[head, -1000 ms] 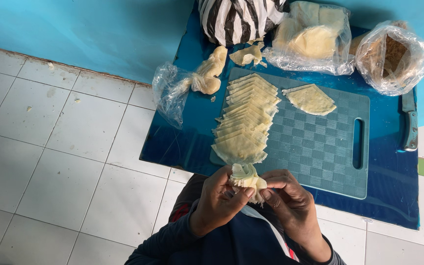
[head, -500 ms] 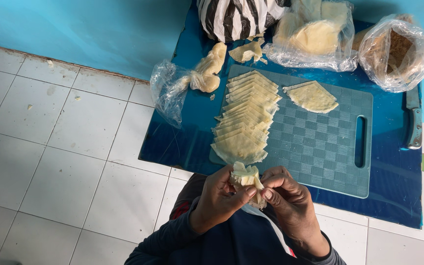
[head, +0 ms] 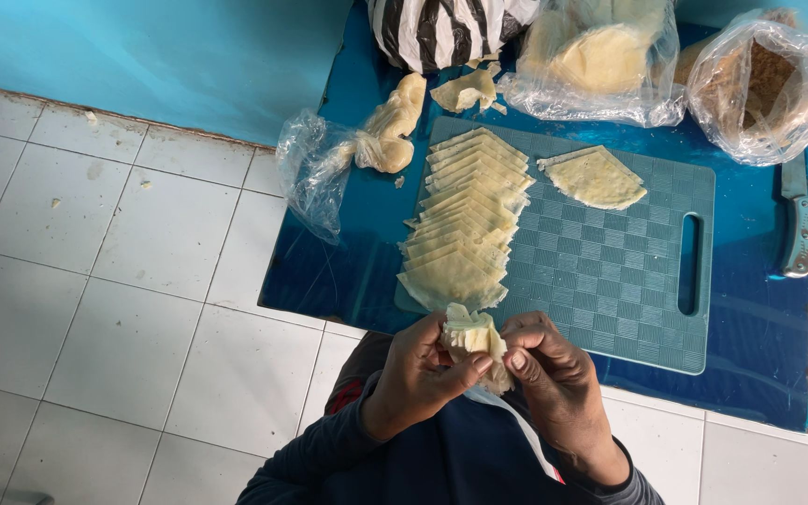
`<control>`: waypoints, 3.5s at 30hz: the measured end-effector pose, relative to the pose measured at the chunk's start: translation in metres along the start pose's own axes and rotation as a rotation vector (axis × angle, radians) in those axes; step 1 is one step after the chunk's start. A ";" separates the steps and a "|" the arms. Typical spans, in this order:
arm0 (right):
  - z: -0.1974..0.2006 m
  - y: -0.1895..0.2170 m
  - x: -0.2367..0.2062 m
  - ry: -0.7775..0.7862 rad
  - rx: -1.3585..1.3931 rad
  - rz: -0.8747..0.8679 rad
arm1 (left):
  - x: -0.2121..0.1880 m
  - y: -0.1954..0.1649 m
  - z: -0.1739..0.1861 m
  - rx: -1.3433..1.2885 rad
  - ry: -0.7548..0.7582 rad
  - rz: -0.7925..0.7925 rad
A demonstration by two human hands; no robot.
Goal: The person holds a large piece of peeled cassava and tears off thin outer layers by hand, placing each removed piece onto a cutting board. They work through several pieces one at a time, building up a pile of thin peeled sheets on the board while more unpeeled pieces wait in plastic bags on the table.
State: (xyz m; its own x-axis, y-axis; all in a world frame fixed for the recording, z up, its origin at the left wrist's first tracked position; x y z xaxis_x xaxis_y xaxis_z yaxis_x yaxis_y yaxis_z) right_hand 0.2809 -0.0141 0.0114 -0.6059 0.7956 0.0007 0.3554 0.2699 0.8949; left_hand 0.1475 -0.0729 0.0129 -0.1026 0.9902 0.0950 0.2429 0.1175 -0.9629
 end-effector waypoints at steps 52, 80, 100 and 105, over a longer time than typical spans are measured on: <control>0.000 -0.007 -0.016 -0.036 0.178 -0.093 | -0.003 0.003 -0.002 0.025 0.065 0.014; 0.049 -0.023 0.008 -0.158 0.482 -0.233 | -0.008 0.047 0.035 -0.417 -0.113 0.091; 0.109 0.146 0.157 -0.342 -1.500 0.652 | -0.012 0.073 0.110 -0.516 -0.392 -0.028; 0.073 0.120 0.157 -0.292 -1.643 0.667 | -0.006 0.068 0.118 -0.474 -0.416 -0.036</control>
State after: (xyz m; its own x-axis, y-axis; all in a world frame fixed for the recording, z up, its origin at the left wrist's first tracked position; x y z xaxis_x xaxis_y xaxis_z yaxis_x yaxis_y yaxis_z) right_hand 0.2811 0.1828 0.0865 -0.4738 0.6431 0.6016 -0.6460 -0.7181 0.2588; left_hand 0.0513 -0.0800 -0.0833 -0.4618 0.8840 -0.0723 0.6235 0.2655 -0.7354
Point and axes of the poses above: each hand's wrist, its own x-axis towards the middle knuckle, its own z-axis out of the back of the hand, y = z × x, the point moved 10 cm from there along x, towards the middle knuckle, and after that the axes turned 8 degrees about x, right-handed, at the moved point
